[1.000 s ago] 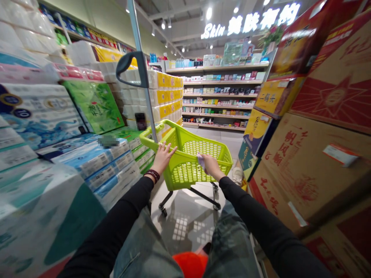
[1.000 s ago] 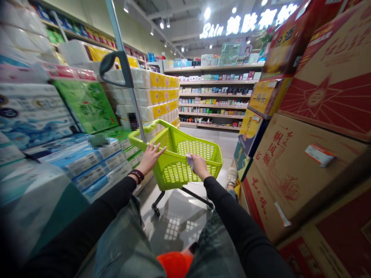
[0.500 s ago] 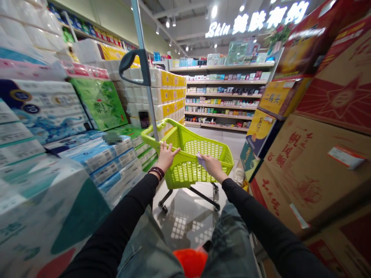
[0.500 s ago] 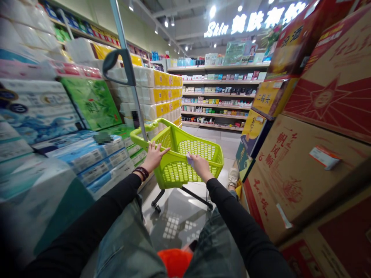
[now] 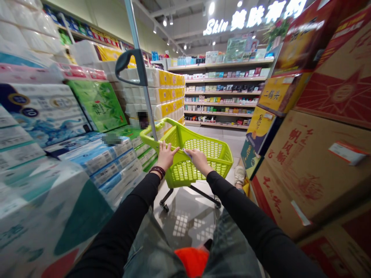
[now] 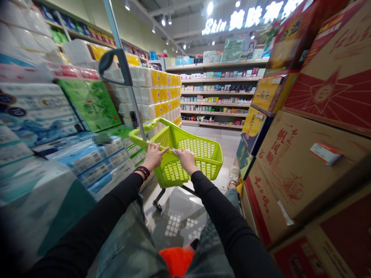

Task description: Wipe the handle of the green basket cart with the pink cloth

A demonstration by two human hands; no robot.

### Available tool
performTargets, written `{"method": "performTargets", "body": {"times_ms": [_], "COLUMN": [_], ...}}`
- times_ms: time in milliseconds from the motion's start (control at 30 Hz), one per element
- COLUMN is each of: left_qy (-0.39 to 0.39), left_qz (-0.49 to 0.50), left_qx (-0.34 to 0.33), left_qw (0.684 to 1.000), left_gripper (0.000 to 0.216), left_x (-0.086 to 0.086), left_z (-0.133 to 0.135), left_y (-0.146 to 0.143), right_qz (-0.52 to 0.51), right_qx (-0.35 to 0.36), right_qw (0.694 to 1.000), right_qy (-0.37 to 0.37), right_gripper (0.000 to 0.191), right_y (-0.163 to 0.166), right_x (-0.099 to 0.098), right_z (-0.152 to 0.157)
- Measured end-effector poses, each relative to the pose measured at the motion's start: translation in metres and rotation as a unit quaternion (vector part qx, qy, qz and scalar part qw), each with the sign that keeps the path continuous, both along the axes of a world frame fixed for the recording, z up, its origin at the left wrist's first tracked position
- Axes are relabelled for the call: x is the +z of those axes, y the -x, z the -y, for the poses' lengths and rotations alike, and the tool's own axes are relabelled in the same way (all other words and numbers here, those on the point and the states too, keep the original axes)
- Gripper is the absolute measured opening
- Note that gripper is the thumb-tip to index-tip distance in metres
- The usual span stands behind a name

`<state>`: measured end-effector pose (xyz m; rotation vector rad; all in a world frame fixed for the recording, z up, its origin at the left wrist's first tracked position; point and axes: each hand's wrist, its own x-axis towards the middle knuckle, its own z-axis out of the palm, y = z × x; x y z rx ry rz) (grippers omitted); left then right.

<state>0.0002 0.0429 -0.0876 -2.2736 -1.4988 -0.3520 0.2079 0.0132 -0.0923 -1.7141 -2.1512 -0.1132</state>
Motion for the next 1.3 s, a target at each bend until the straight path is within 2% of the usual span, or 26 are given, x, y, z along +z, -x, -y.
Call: {"method": "performTargets", "body": {"times_ms": [100,200,267,333,500,600,700,800,867,967,1100,1167,1233,1300], "left_qy": [0.0,0.002,0.0,0.0,0.022,0.023,0.023,0.03,0.037,0.043,0.042,0.043,0.043,0.043], "left_qz": [-0.008,-0.015,-0.012,-0.008,-0.01,-0.021,-0.03,-0.037,-0.034,-0.026,-0.038,-0.045,-0.046,-0.044], "left_qx": [-0.006,-0.004,0.0,0.006,0.008,0.002,-0.006,-0.001,0.003,0.007,0.009,0.006,0.002,-0.003], "left_qw": [1.0,1.0,1.0,1.0,1.0,1.0,0.999,0.999,0.999,0.999,0.998,0.998,0.998,0.998], "left_gripper": [0.071,0.069,0.067,0.067,0.069,0.073,0.077,0.076,0.074,0.073,0.076,0.078,0.079,0.079], "left_x": [0.002,0.003,0.004,0.005,0.007,0.007,0.007,0.008,0.01,0.012,0.014,0.013,0.013,0.012], "left_z": [0.002,0.002,0.003,0.002,-0.002,-0.007,-0.012,-0.014,-0.015,-0.015,-0.016,-0.017,-0.018,-0.018], "left_y": [0.009,0.013,0.012,0.008,0.003,0.007,0.014,0.017,0.015,0.009,0.005,0.006,0.01,0.014], "right_qz": [0.021,0.045,0.051,0.05,0.056,0.07,0.095,0.105,0.082,0.026,0.005,0.008,0.011,0.011], "right_qx": [-0.002,-0.057,-0.087,-0.088,-0.019,0.02,0.02,-0.036,-0.079,-0.091,-0.035,-0.006,0.018,0.017], "right_qw": [1.0,0.997,0.995,0.995,0.998,0.997,0.995,0.994,0.994,0.995,0.999,1.0,1.0,1.0], "right_qy": [-0.01,-0.011,-0.003,0.008,0.005,-0.011,-0.011,-0.004,0.004,0.016,0.008,-0.009,-0.019,-0.022], "right_gripper": [0.044,0.044,0.042,0.043,0.05,0.054,0.06,0.059,0.053,0.045,0.044,0.046,0.047,0.047], "right_y": [-0.028,-0.065,-0.076,-0.069,-0.008,-0.002,-0.036,-0.081,-0.095,-0.077,-0.014,0.005,0.004,-0.014], "right_x": [-0.011,-0.022,-0.022,-0.018,-0.001,-0.004,-0.019,-0.034,-0.036,-0.028,-0.009,-0.005,-0.009,-0.017], "right_z": [0.01,0.022,0.027,0.025,0.007,0.003,0.01,0.02,0.022,0.015,-0.001,-0.005,-0.004,0.001]}}
